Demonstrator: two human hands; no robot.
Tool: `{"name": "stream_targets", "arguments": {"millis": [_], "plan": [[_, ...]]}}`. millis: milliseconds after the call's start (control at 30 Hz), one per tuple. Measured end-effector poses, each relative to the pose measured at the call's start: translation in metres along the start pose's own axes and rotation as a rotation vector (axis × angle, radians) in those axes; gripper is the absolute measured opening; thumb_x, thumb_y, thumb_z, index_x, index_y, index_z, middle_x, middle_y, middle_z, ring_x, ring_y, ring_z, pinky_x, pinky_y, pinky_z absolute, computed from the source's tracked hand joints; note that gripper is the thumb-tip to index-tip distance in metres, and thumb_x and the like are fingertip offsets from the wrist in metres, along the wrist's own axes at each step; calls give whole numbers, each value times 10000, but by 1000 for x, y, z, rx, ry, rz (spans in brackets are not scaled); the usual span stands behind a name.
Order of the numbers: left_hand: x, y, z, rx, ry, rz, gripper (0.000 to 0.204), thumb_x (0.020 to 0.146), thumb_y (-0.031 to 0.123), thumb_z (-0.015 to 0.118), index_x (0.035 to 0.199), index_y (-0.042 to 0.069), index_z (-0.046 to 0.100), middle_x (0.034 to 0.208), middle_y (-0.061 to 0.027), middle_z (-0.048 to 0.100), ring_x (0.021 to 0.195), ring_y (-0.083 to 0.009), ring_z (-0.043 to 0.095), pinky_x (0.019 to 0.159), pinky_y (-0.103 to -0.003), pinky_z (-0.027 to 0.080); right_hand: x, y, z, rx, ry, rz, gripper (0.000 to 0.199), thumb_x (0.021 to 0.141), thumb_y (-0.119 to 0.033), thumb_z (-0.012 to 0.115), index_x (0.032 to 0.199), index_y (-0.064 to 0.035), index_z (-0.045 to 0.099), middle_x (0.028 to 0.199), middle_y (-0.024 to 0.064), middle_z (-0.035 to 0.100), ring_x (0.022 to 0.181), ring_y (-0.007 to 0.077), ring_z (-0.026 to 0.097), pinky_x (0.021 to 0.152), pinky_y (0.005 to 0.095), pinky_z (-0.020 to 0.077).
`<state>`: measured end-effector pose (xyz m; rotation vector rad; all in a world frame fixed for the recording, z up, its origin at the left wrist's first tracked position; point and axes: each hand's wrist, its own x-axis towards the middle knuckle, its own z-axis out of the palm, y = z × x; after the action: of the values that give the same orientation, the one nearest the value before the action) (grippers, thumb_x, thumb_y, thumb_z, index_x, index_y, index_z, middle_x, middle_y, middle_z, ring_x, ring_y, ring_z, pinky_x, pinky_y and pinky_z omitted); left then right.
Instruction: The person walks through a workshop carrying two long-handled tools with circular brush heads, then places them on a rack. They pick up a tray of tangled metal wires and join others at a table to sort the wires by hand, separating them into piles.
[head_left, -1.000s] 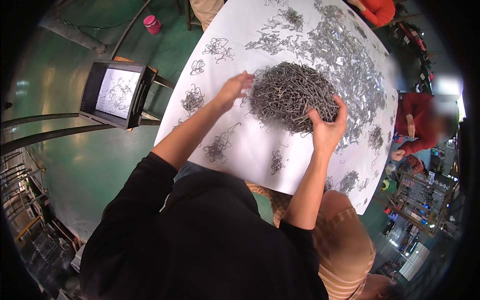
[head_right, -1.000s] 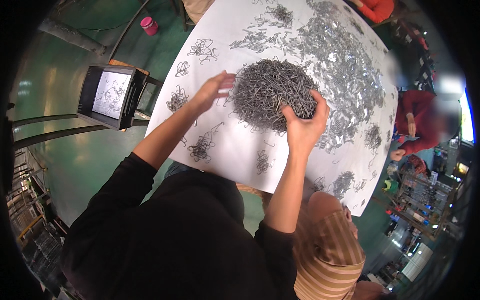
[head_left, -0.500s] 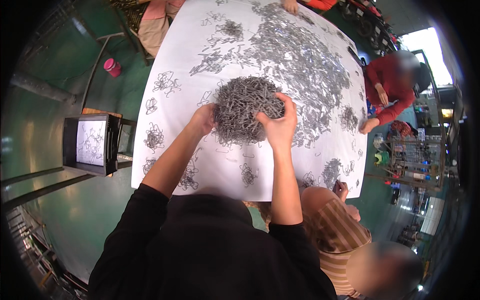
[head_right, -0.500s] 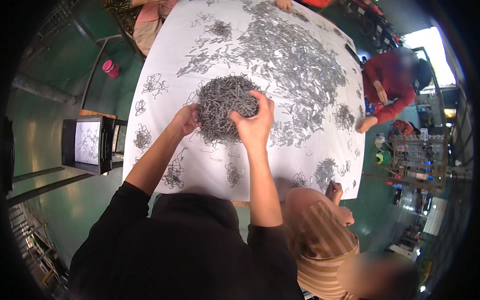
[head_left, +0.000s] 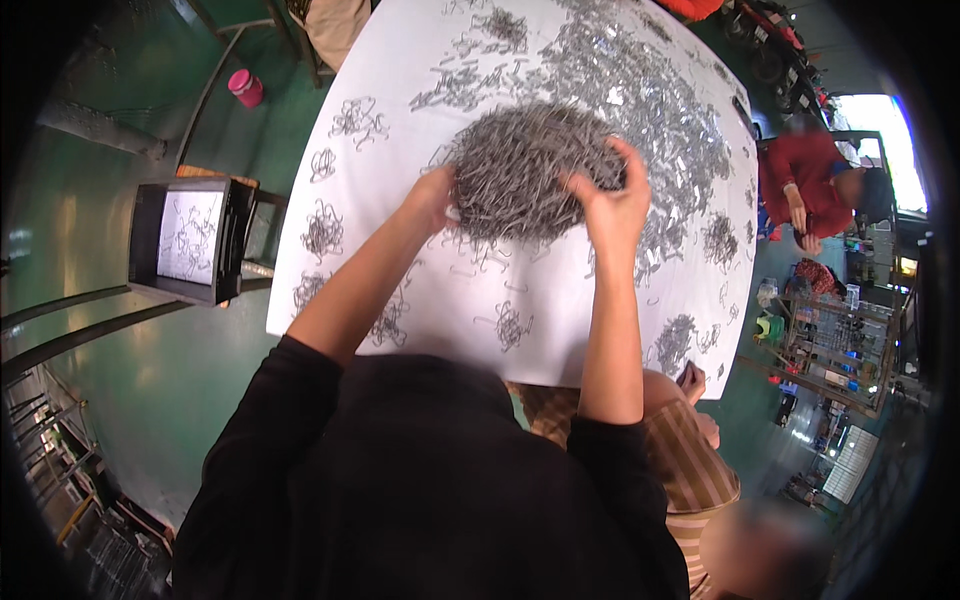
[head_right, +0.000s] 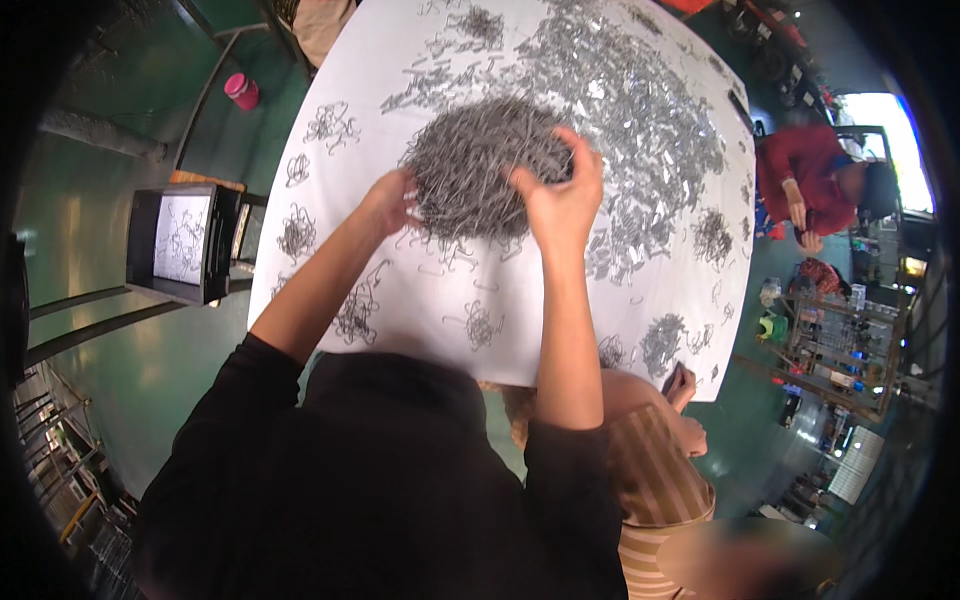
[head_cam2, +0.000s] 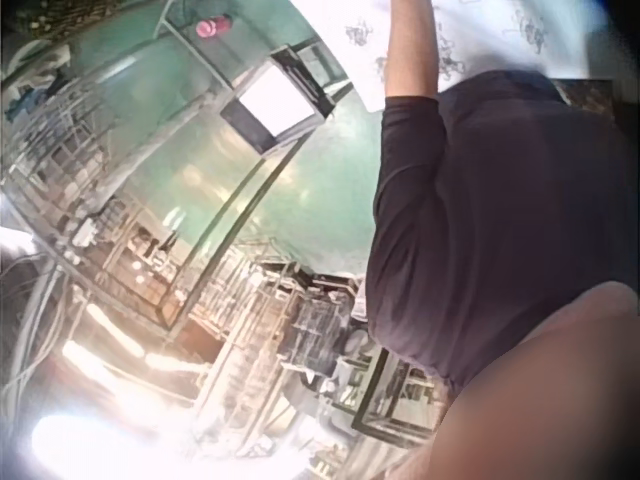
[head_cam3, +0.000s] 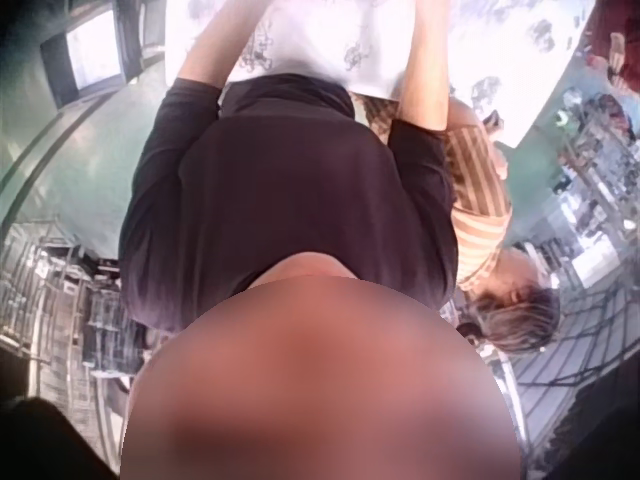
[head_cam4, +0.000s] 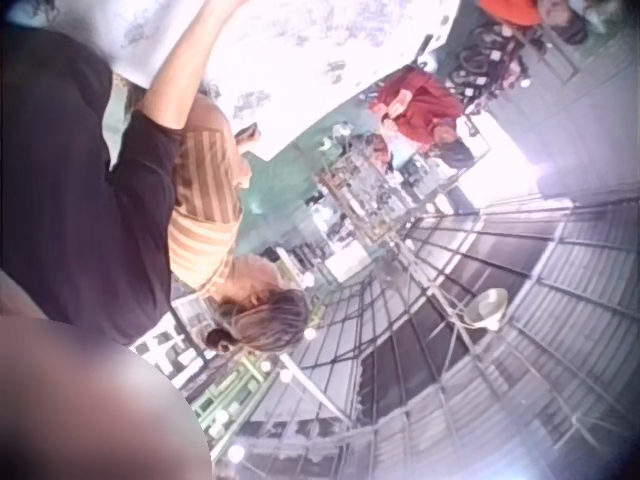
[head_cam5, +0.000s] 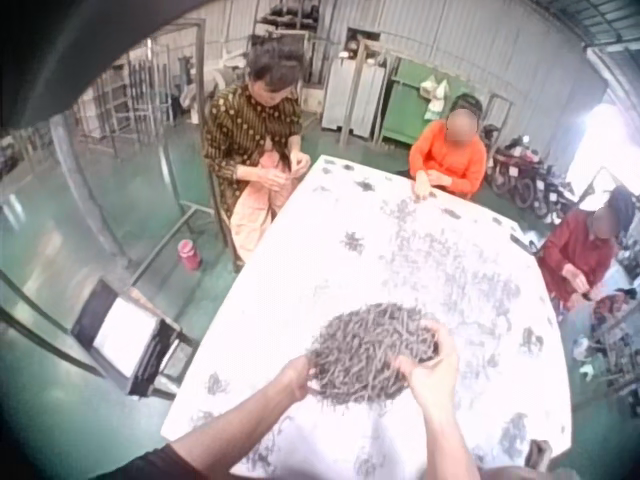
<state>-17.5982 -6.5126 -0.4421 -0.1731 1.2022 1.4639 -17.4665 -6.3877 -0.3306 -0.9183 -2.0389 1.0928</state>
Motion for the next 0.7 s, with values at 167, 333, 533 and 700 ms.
{"name": "stream_targets", "arguments": {"millis": [167, 333, 533, 700], "plan": [[-13, 10, 9, -15, -51, 22, 483, 957, 315, 243, 1386, 97, 277, 1428, -102, 278, 1247, -321, 320, 996, -659, 207, -2, 2, 1, 183, -96, 143, 546, 535, -20, 776, 1047, -53, 590, 1036, 115, 511, 969, 239, 539, 863, 345, 437], [-22, 13, 13, 48, -18, 60, 479, 959, 273, 299, 1377, 39, 284, 1408, -97, 321, 1238, -318, 345, 1015, -573, 251, -4, 16, 0, -14, 46, -66, 537, 552, -10, 782, 1050, -50, 583, 1047, 110, 514, 962, 230, 537, 865, 338, 438], [-24, -11, -5, 148, 93, 180, 464, 909, 337, 430, 1304, 93, 445, 1341, -90, 404, 1229, -262, 365, 978, -481, 322, -12, -14, -19, 231, -4, 53, 510, 564, 22, 765, 1028, -5, 555, 989, 108, 579, 876, 189, 586, 773, 286, 499], [5, -36, 2, -312, -125, -216, 338, 930, 264, 408, 1221, 115, 493, 1198, -94, 538, 1066, -280, 530, 904, -503, 439, -17, -17, -19, 25, 169, -60, 588, 471, -131, 830, 1009, -112, 592, 1026, 75, 587, 992, 221, 541, 882, 337, 430]]}}
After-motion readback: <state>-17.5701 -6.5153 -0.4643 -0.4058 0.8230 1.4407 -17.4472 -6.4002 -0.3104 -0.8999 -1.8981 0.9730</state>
